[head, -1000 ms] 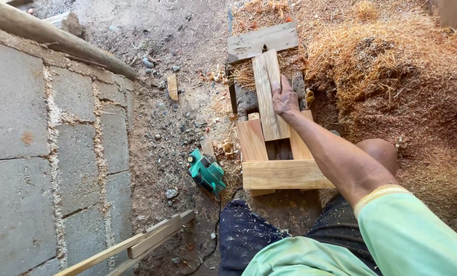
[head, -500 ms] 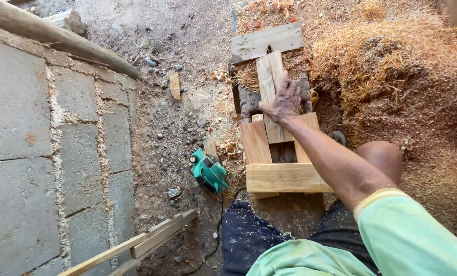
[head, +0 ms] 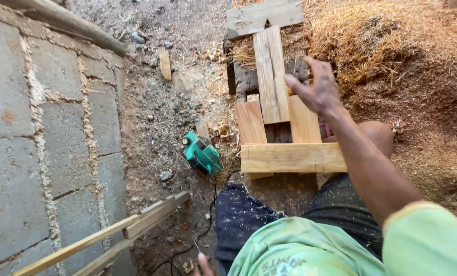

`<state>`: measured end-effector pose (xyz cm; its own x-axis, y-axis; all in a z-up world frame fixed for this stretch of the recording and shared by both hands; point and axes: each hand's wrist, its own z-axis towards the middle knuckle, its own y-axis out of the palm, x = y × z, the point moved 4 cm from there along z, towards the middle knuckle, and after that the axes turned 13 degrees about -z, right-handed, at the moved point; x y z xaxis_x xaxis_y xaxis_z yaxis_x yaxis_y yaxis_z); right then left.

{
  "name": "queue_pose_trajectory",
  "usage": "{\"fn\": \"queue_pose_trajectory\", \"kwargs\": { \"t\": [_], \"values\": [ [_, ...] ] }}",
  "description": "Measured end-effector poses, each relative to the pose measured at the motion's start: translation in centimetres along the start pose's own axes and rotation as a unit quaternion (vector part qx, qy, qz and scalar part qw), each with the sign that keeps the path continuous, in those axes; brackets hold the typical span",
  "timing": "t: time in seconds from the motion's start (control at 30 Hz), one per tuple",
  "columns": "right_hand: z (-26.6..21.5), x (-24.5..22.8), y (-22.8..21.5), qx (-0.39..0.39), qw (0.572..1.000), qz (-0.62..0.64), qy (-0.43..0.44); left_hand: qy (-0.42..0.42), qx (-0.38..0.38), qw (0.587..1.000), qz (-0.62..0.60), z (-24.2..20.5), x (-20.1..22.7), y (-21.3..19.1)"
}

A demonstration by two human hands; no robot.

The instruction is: Mark wood blocks with a ruler and pen, then arrange them to check the fit and alignment for a project.

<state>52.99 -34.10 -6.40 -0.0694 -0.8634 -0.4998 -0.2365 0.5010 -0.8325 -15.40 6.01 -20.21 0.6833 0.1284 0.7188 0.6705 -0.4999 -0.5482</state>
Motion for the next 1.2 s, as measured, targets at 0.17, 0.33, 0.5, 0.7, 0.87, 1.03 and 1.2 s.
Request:
{"fn": "queue_pose_trajectory", "kwargs": {
  "t": [0.17,0.33,0.5,0.7,0.87,1.03,1.2],
  "values": [
    [-14.4,-3.1,-0.6,-0.213,0.922,-0.284,-0.158,0.139,-0.061,0.988,-0.013,-3.4,21.2,6.6],
    [-17.5,-1.0,3.4,-0.059,0.913,-0.328,-0.235,0.119,-0.146,0.975,0.116,-3.4,24.9,8.9],
    [-17.5,-1.5,2.2,-0.083,0.910,-0.354,-0.202,0.161,-0.142,0.969,0.122,-4.4,25.4,9.0],
    [-19.4,-1.7,-0.1,-0.156,0.969,-0.107,-0.157,0.121,-0.098,0.982,0.112,-6.8,24.8,5.9],
    [-21.2,-2.5,-1.2,-0.242,0.943,0.230,0.014,0.066,-0.093,0.987,0.112,-6.8,23.9,5.8],
    [-22.3,-1.5,-0.7,-0.259,0.896,0.359,0.046,0.112,-0.133,0.982,0.072,-6.8,24.1,7.4],
    [-23.2,-0.1,-0.6,-0.301,0.859,0.404,0.091,0.210,-0.168,0.962,0.039,-7.0,24.6,8.5]
  ]
}}
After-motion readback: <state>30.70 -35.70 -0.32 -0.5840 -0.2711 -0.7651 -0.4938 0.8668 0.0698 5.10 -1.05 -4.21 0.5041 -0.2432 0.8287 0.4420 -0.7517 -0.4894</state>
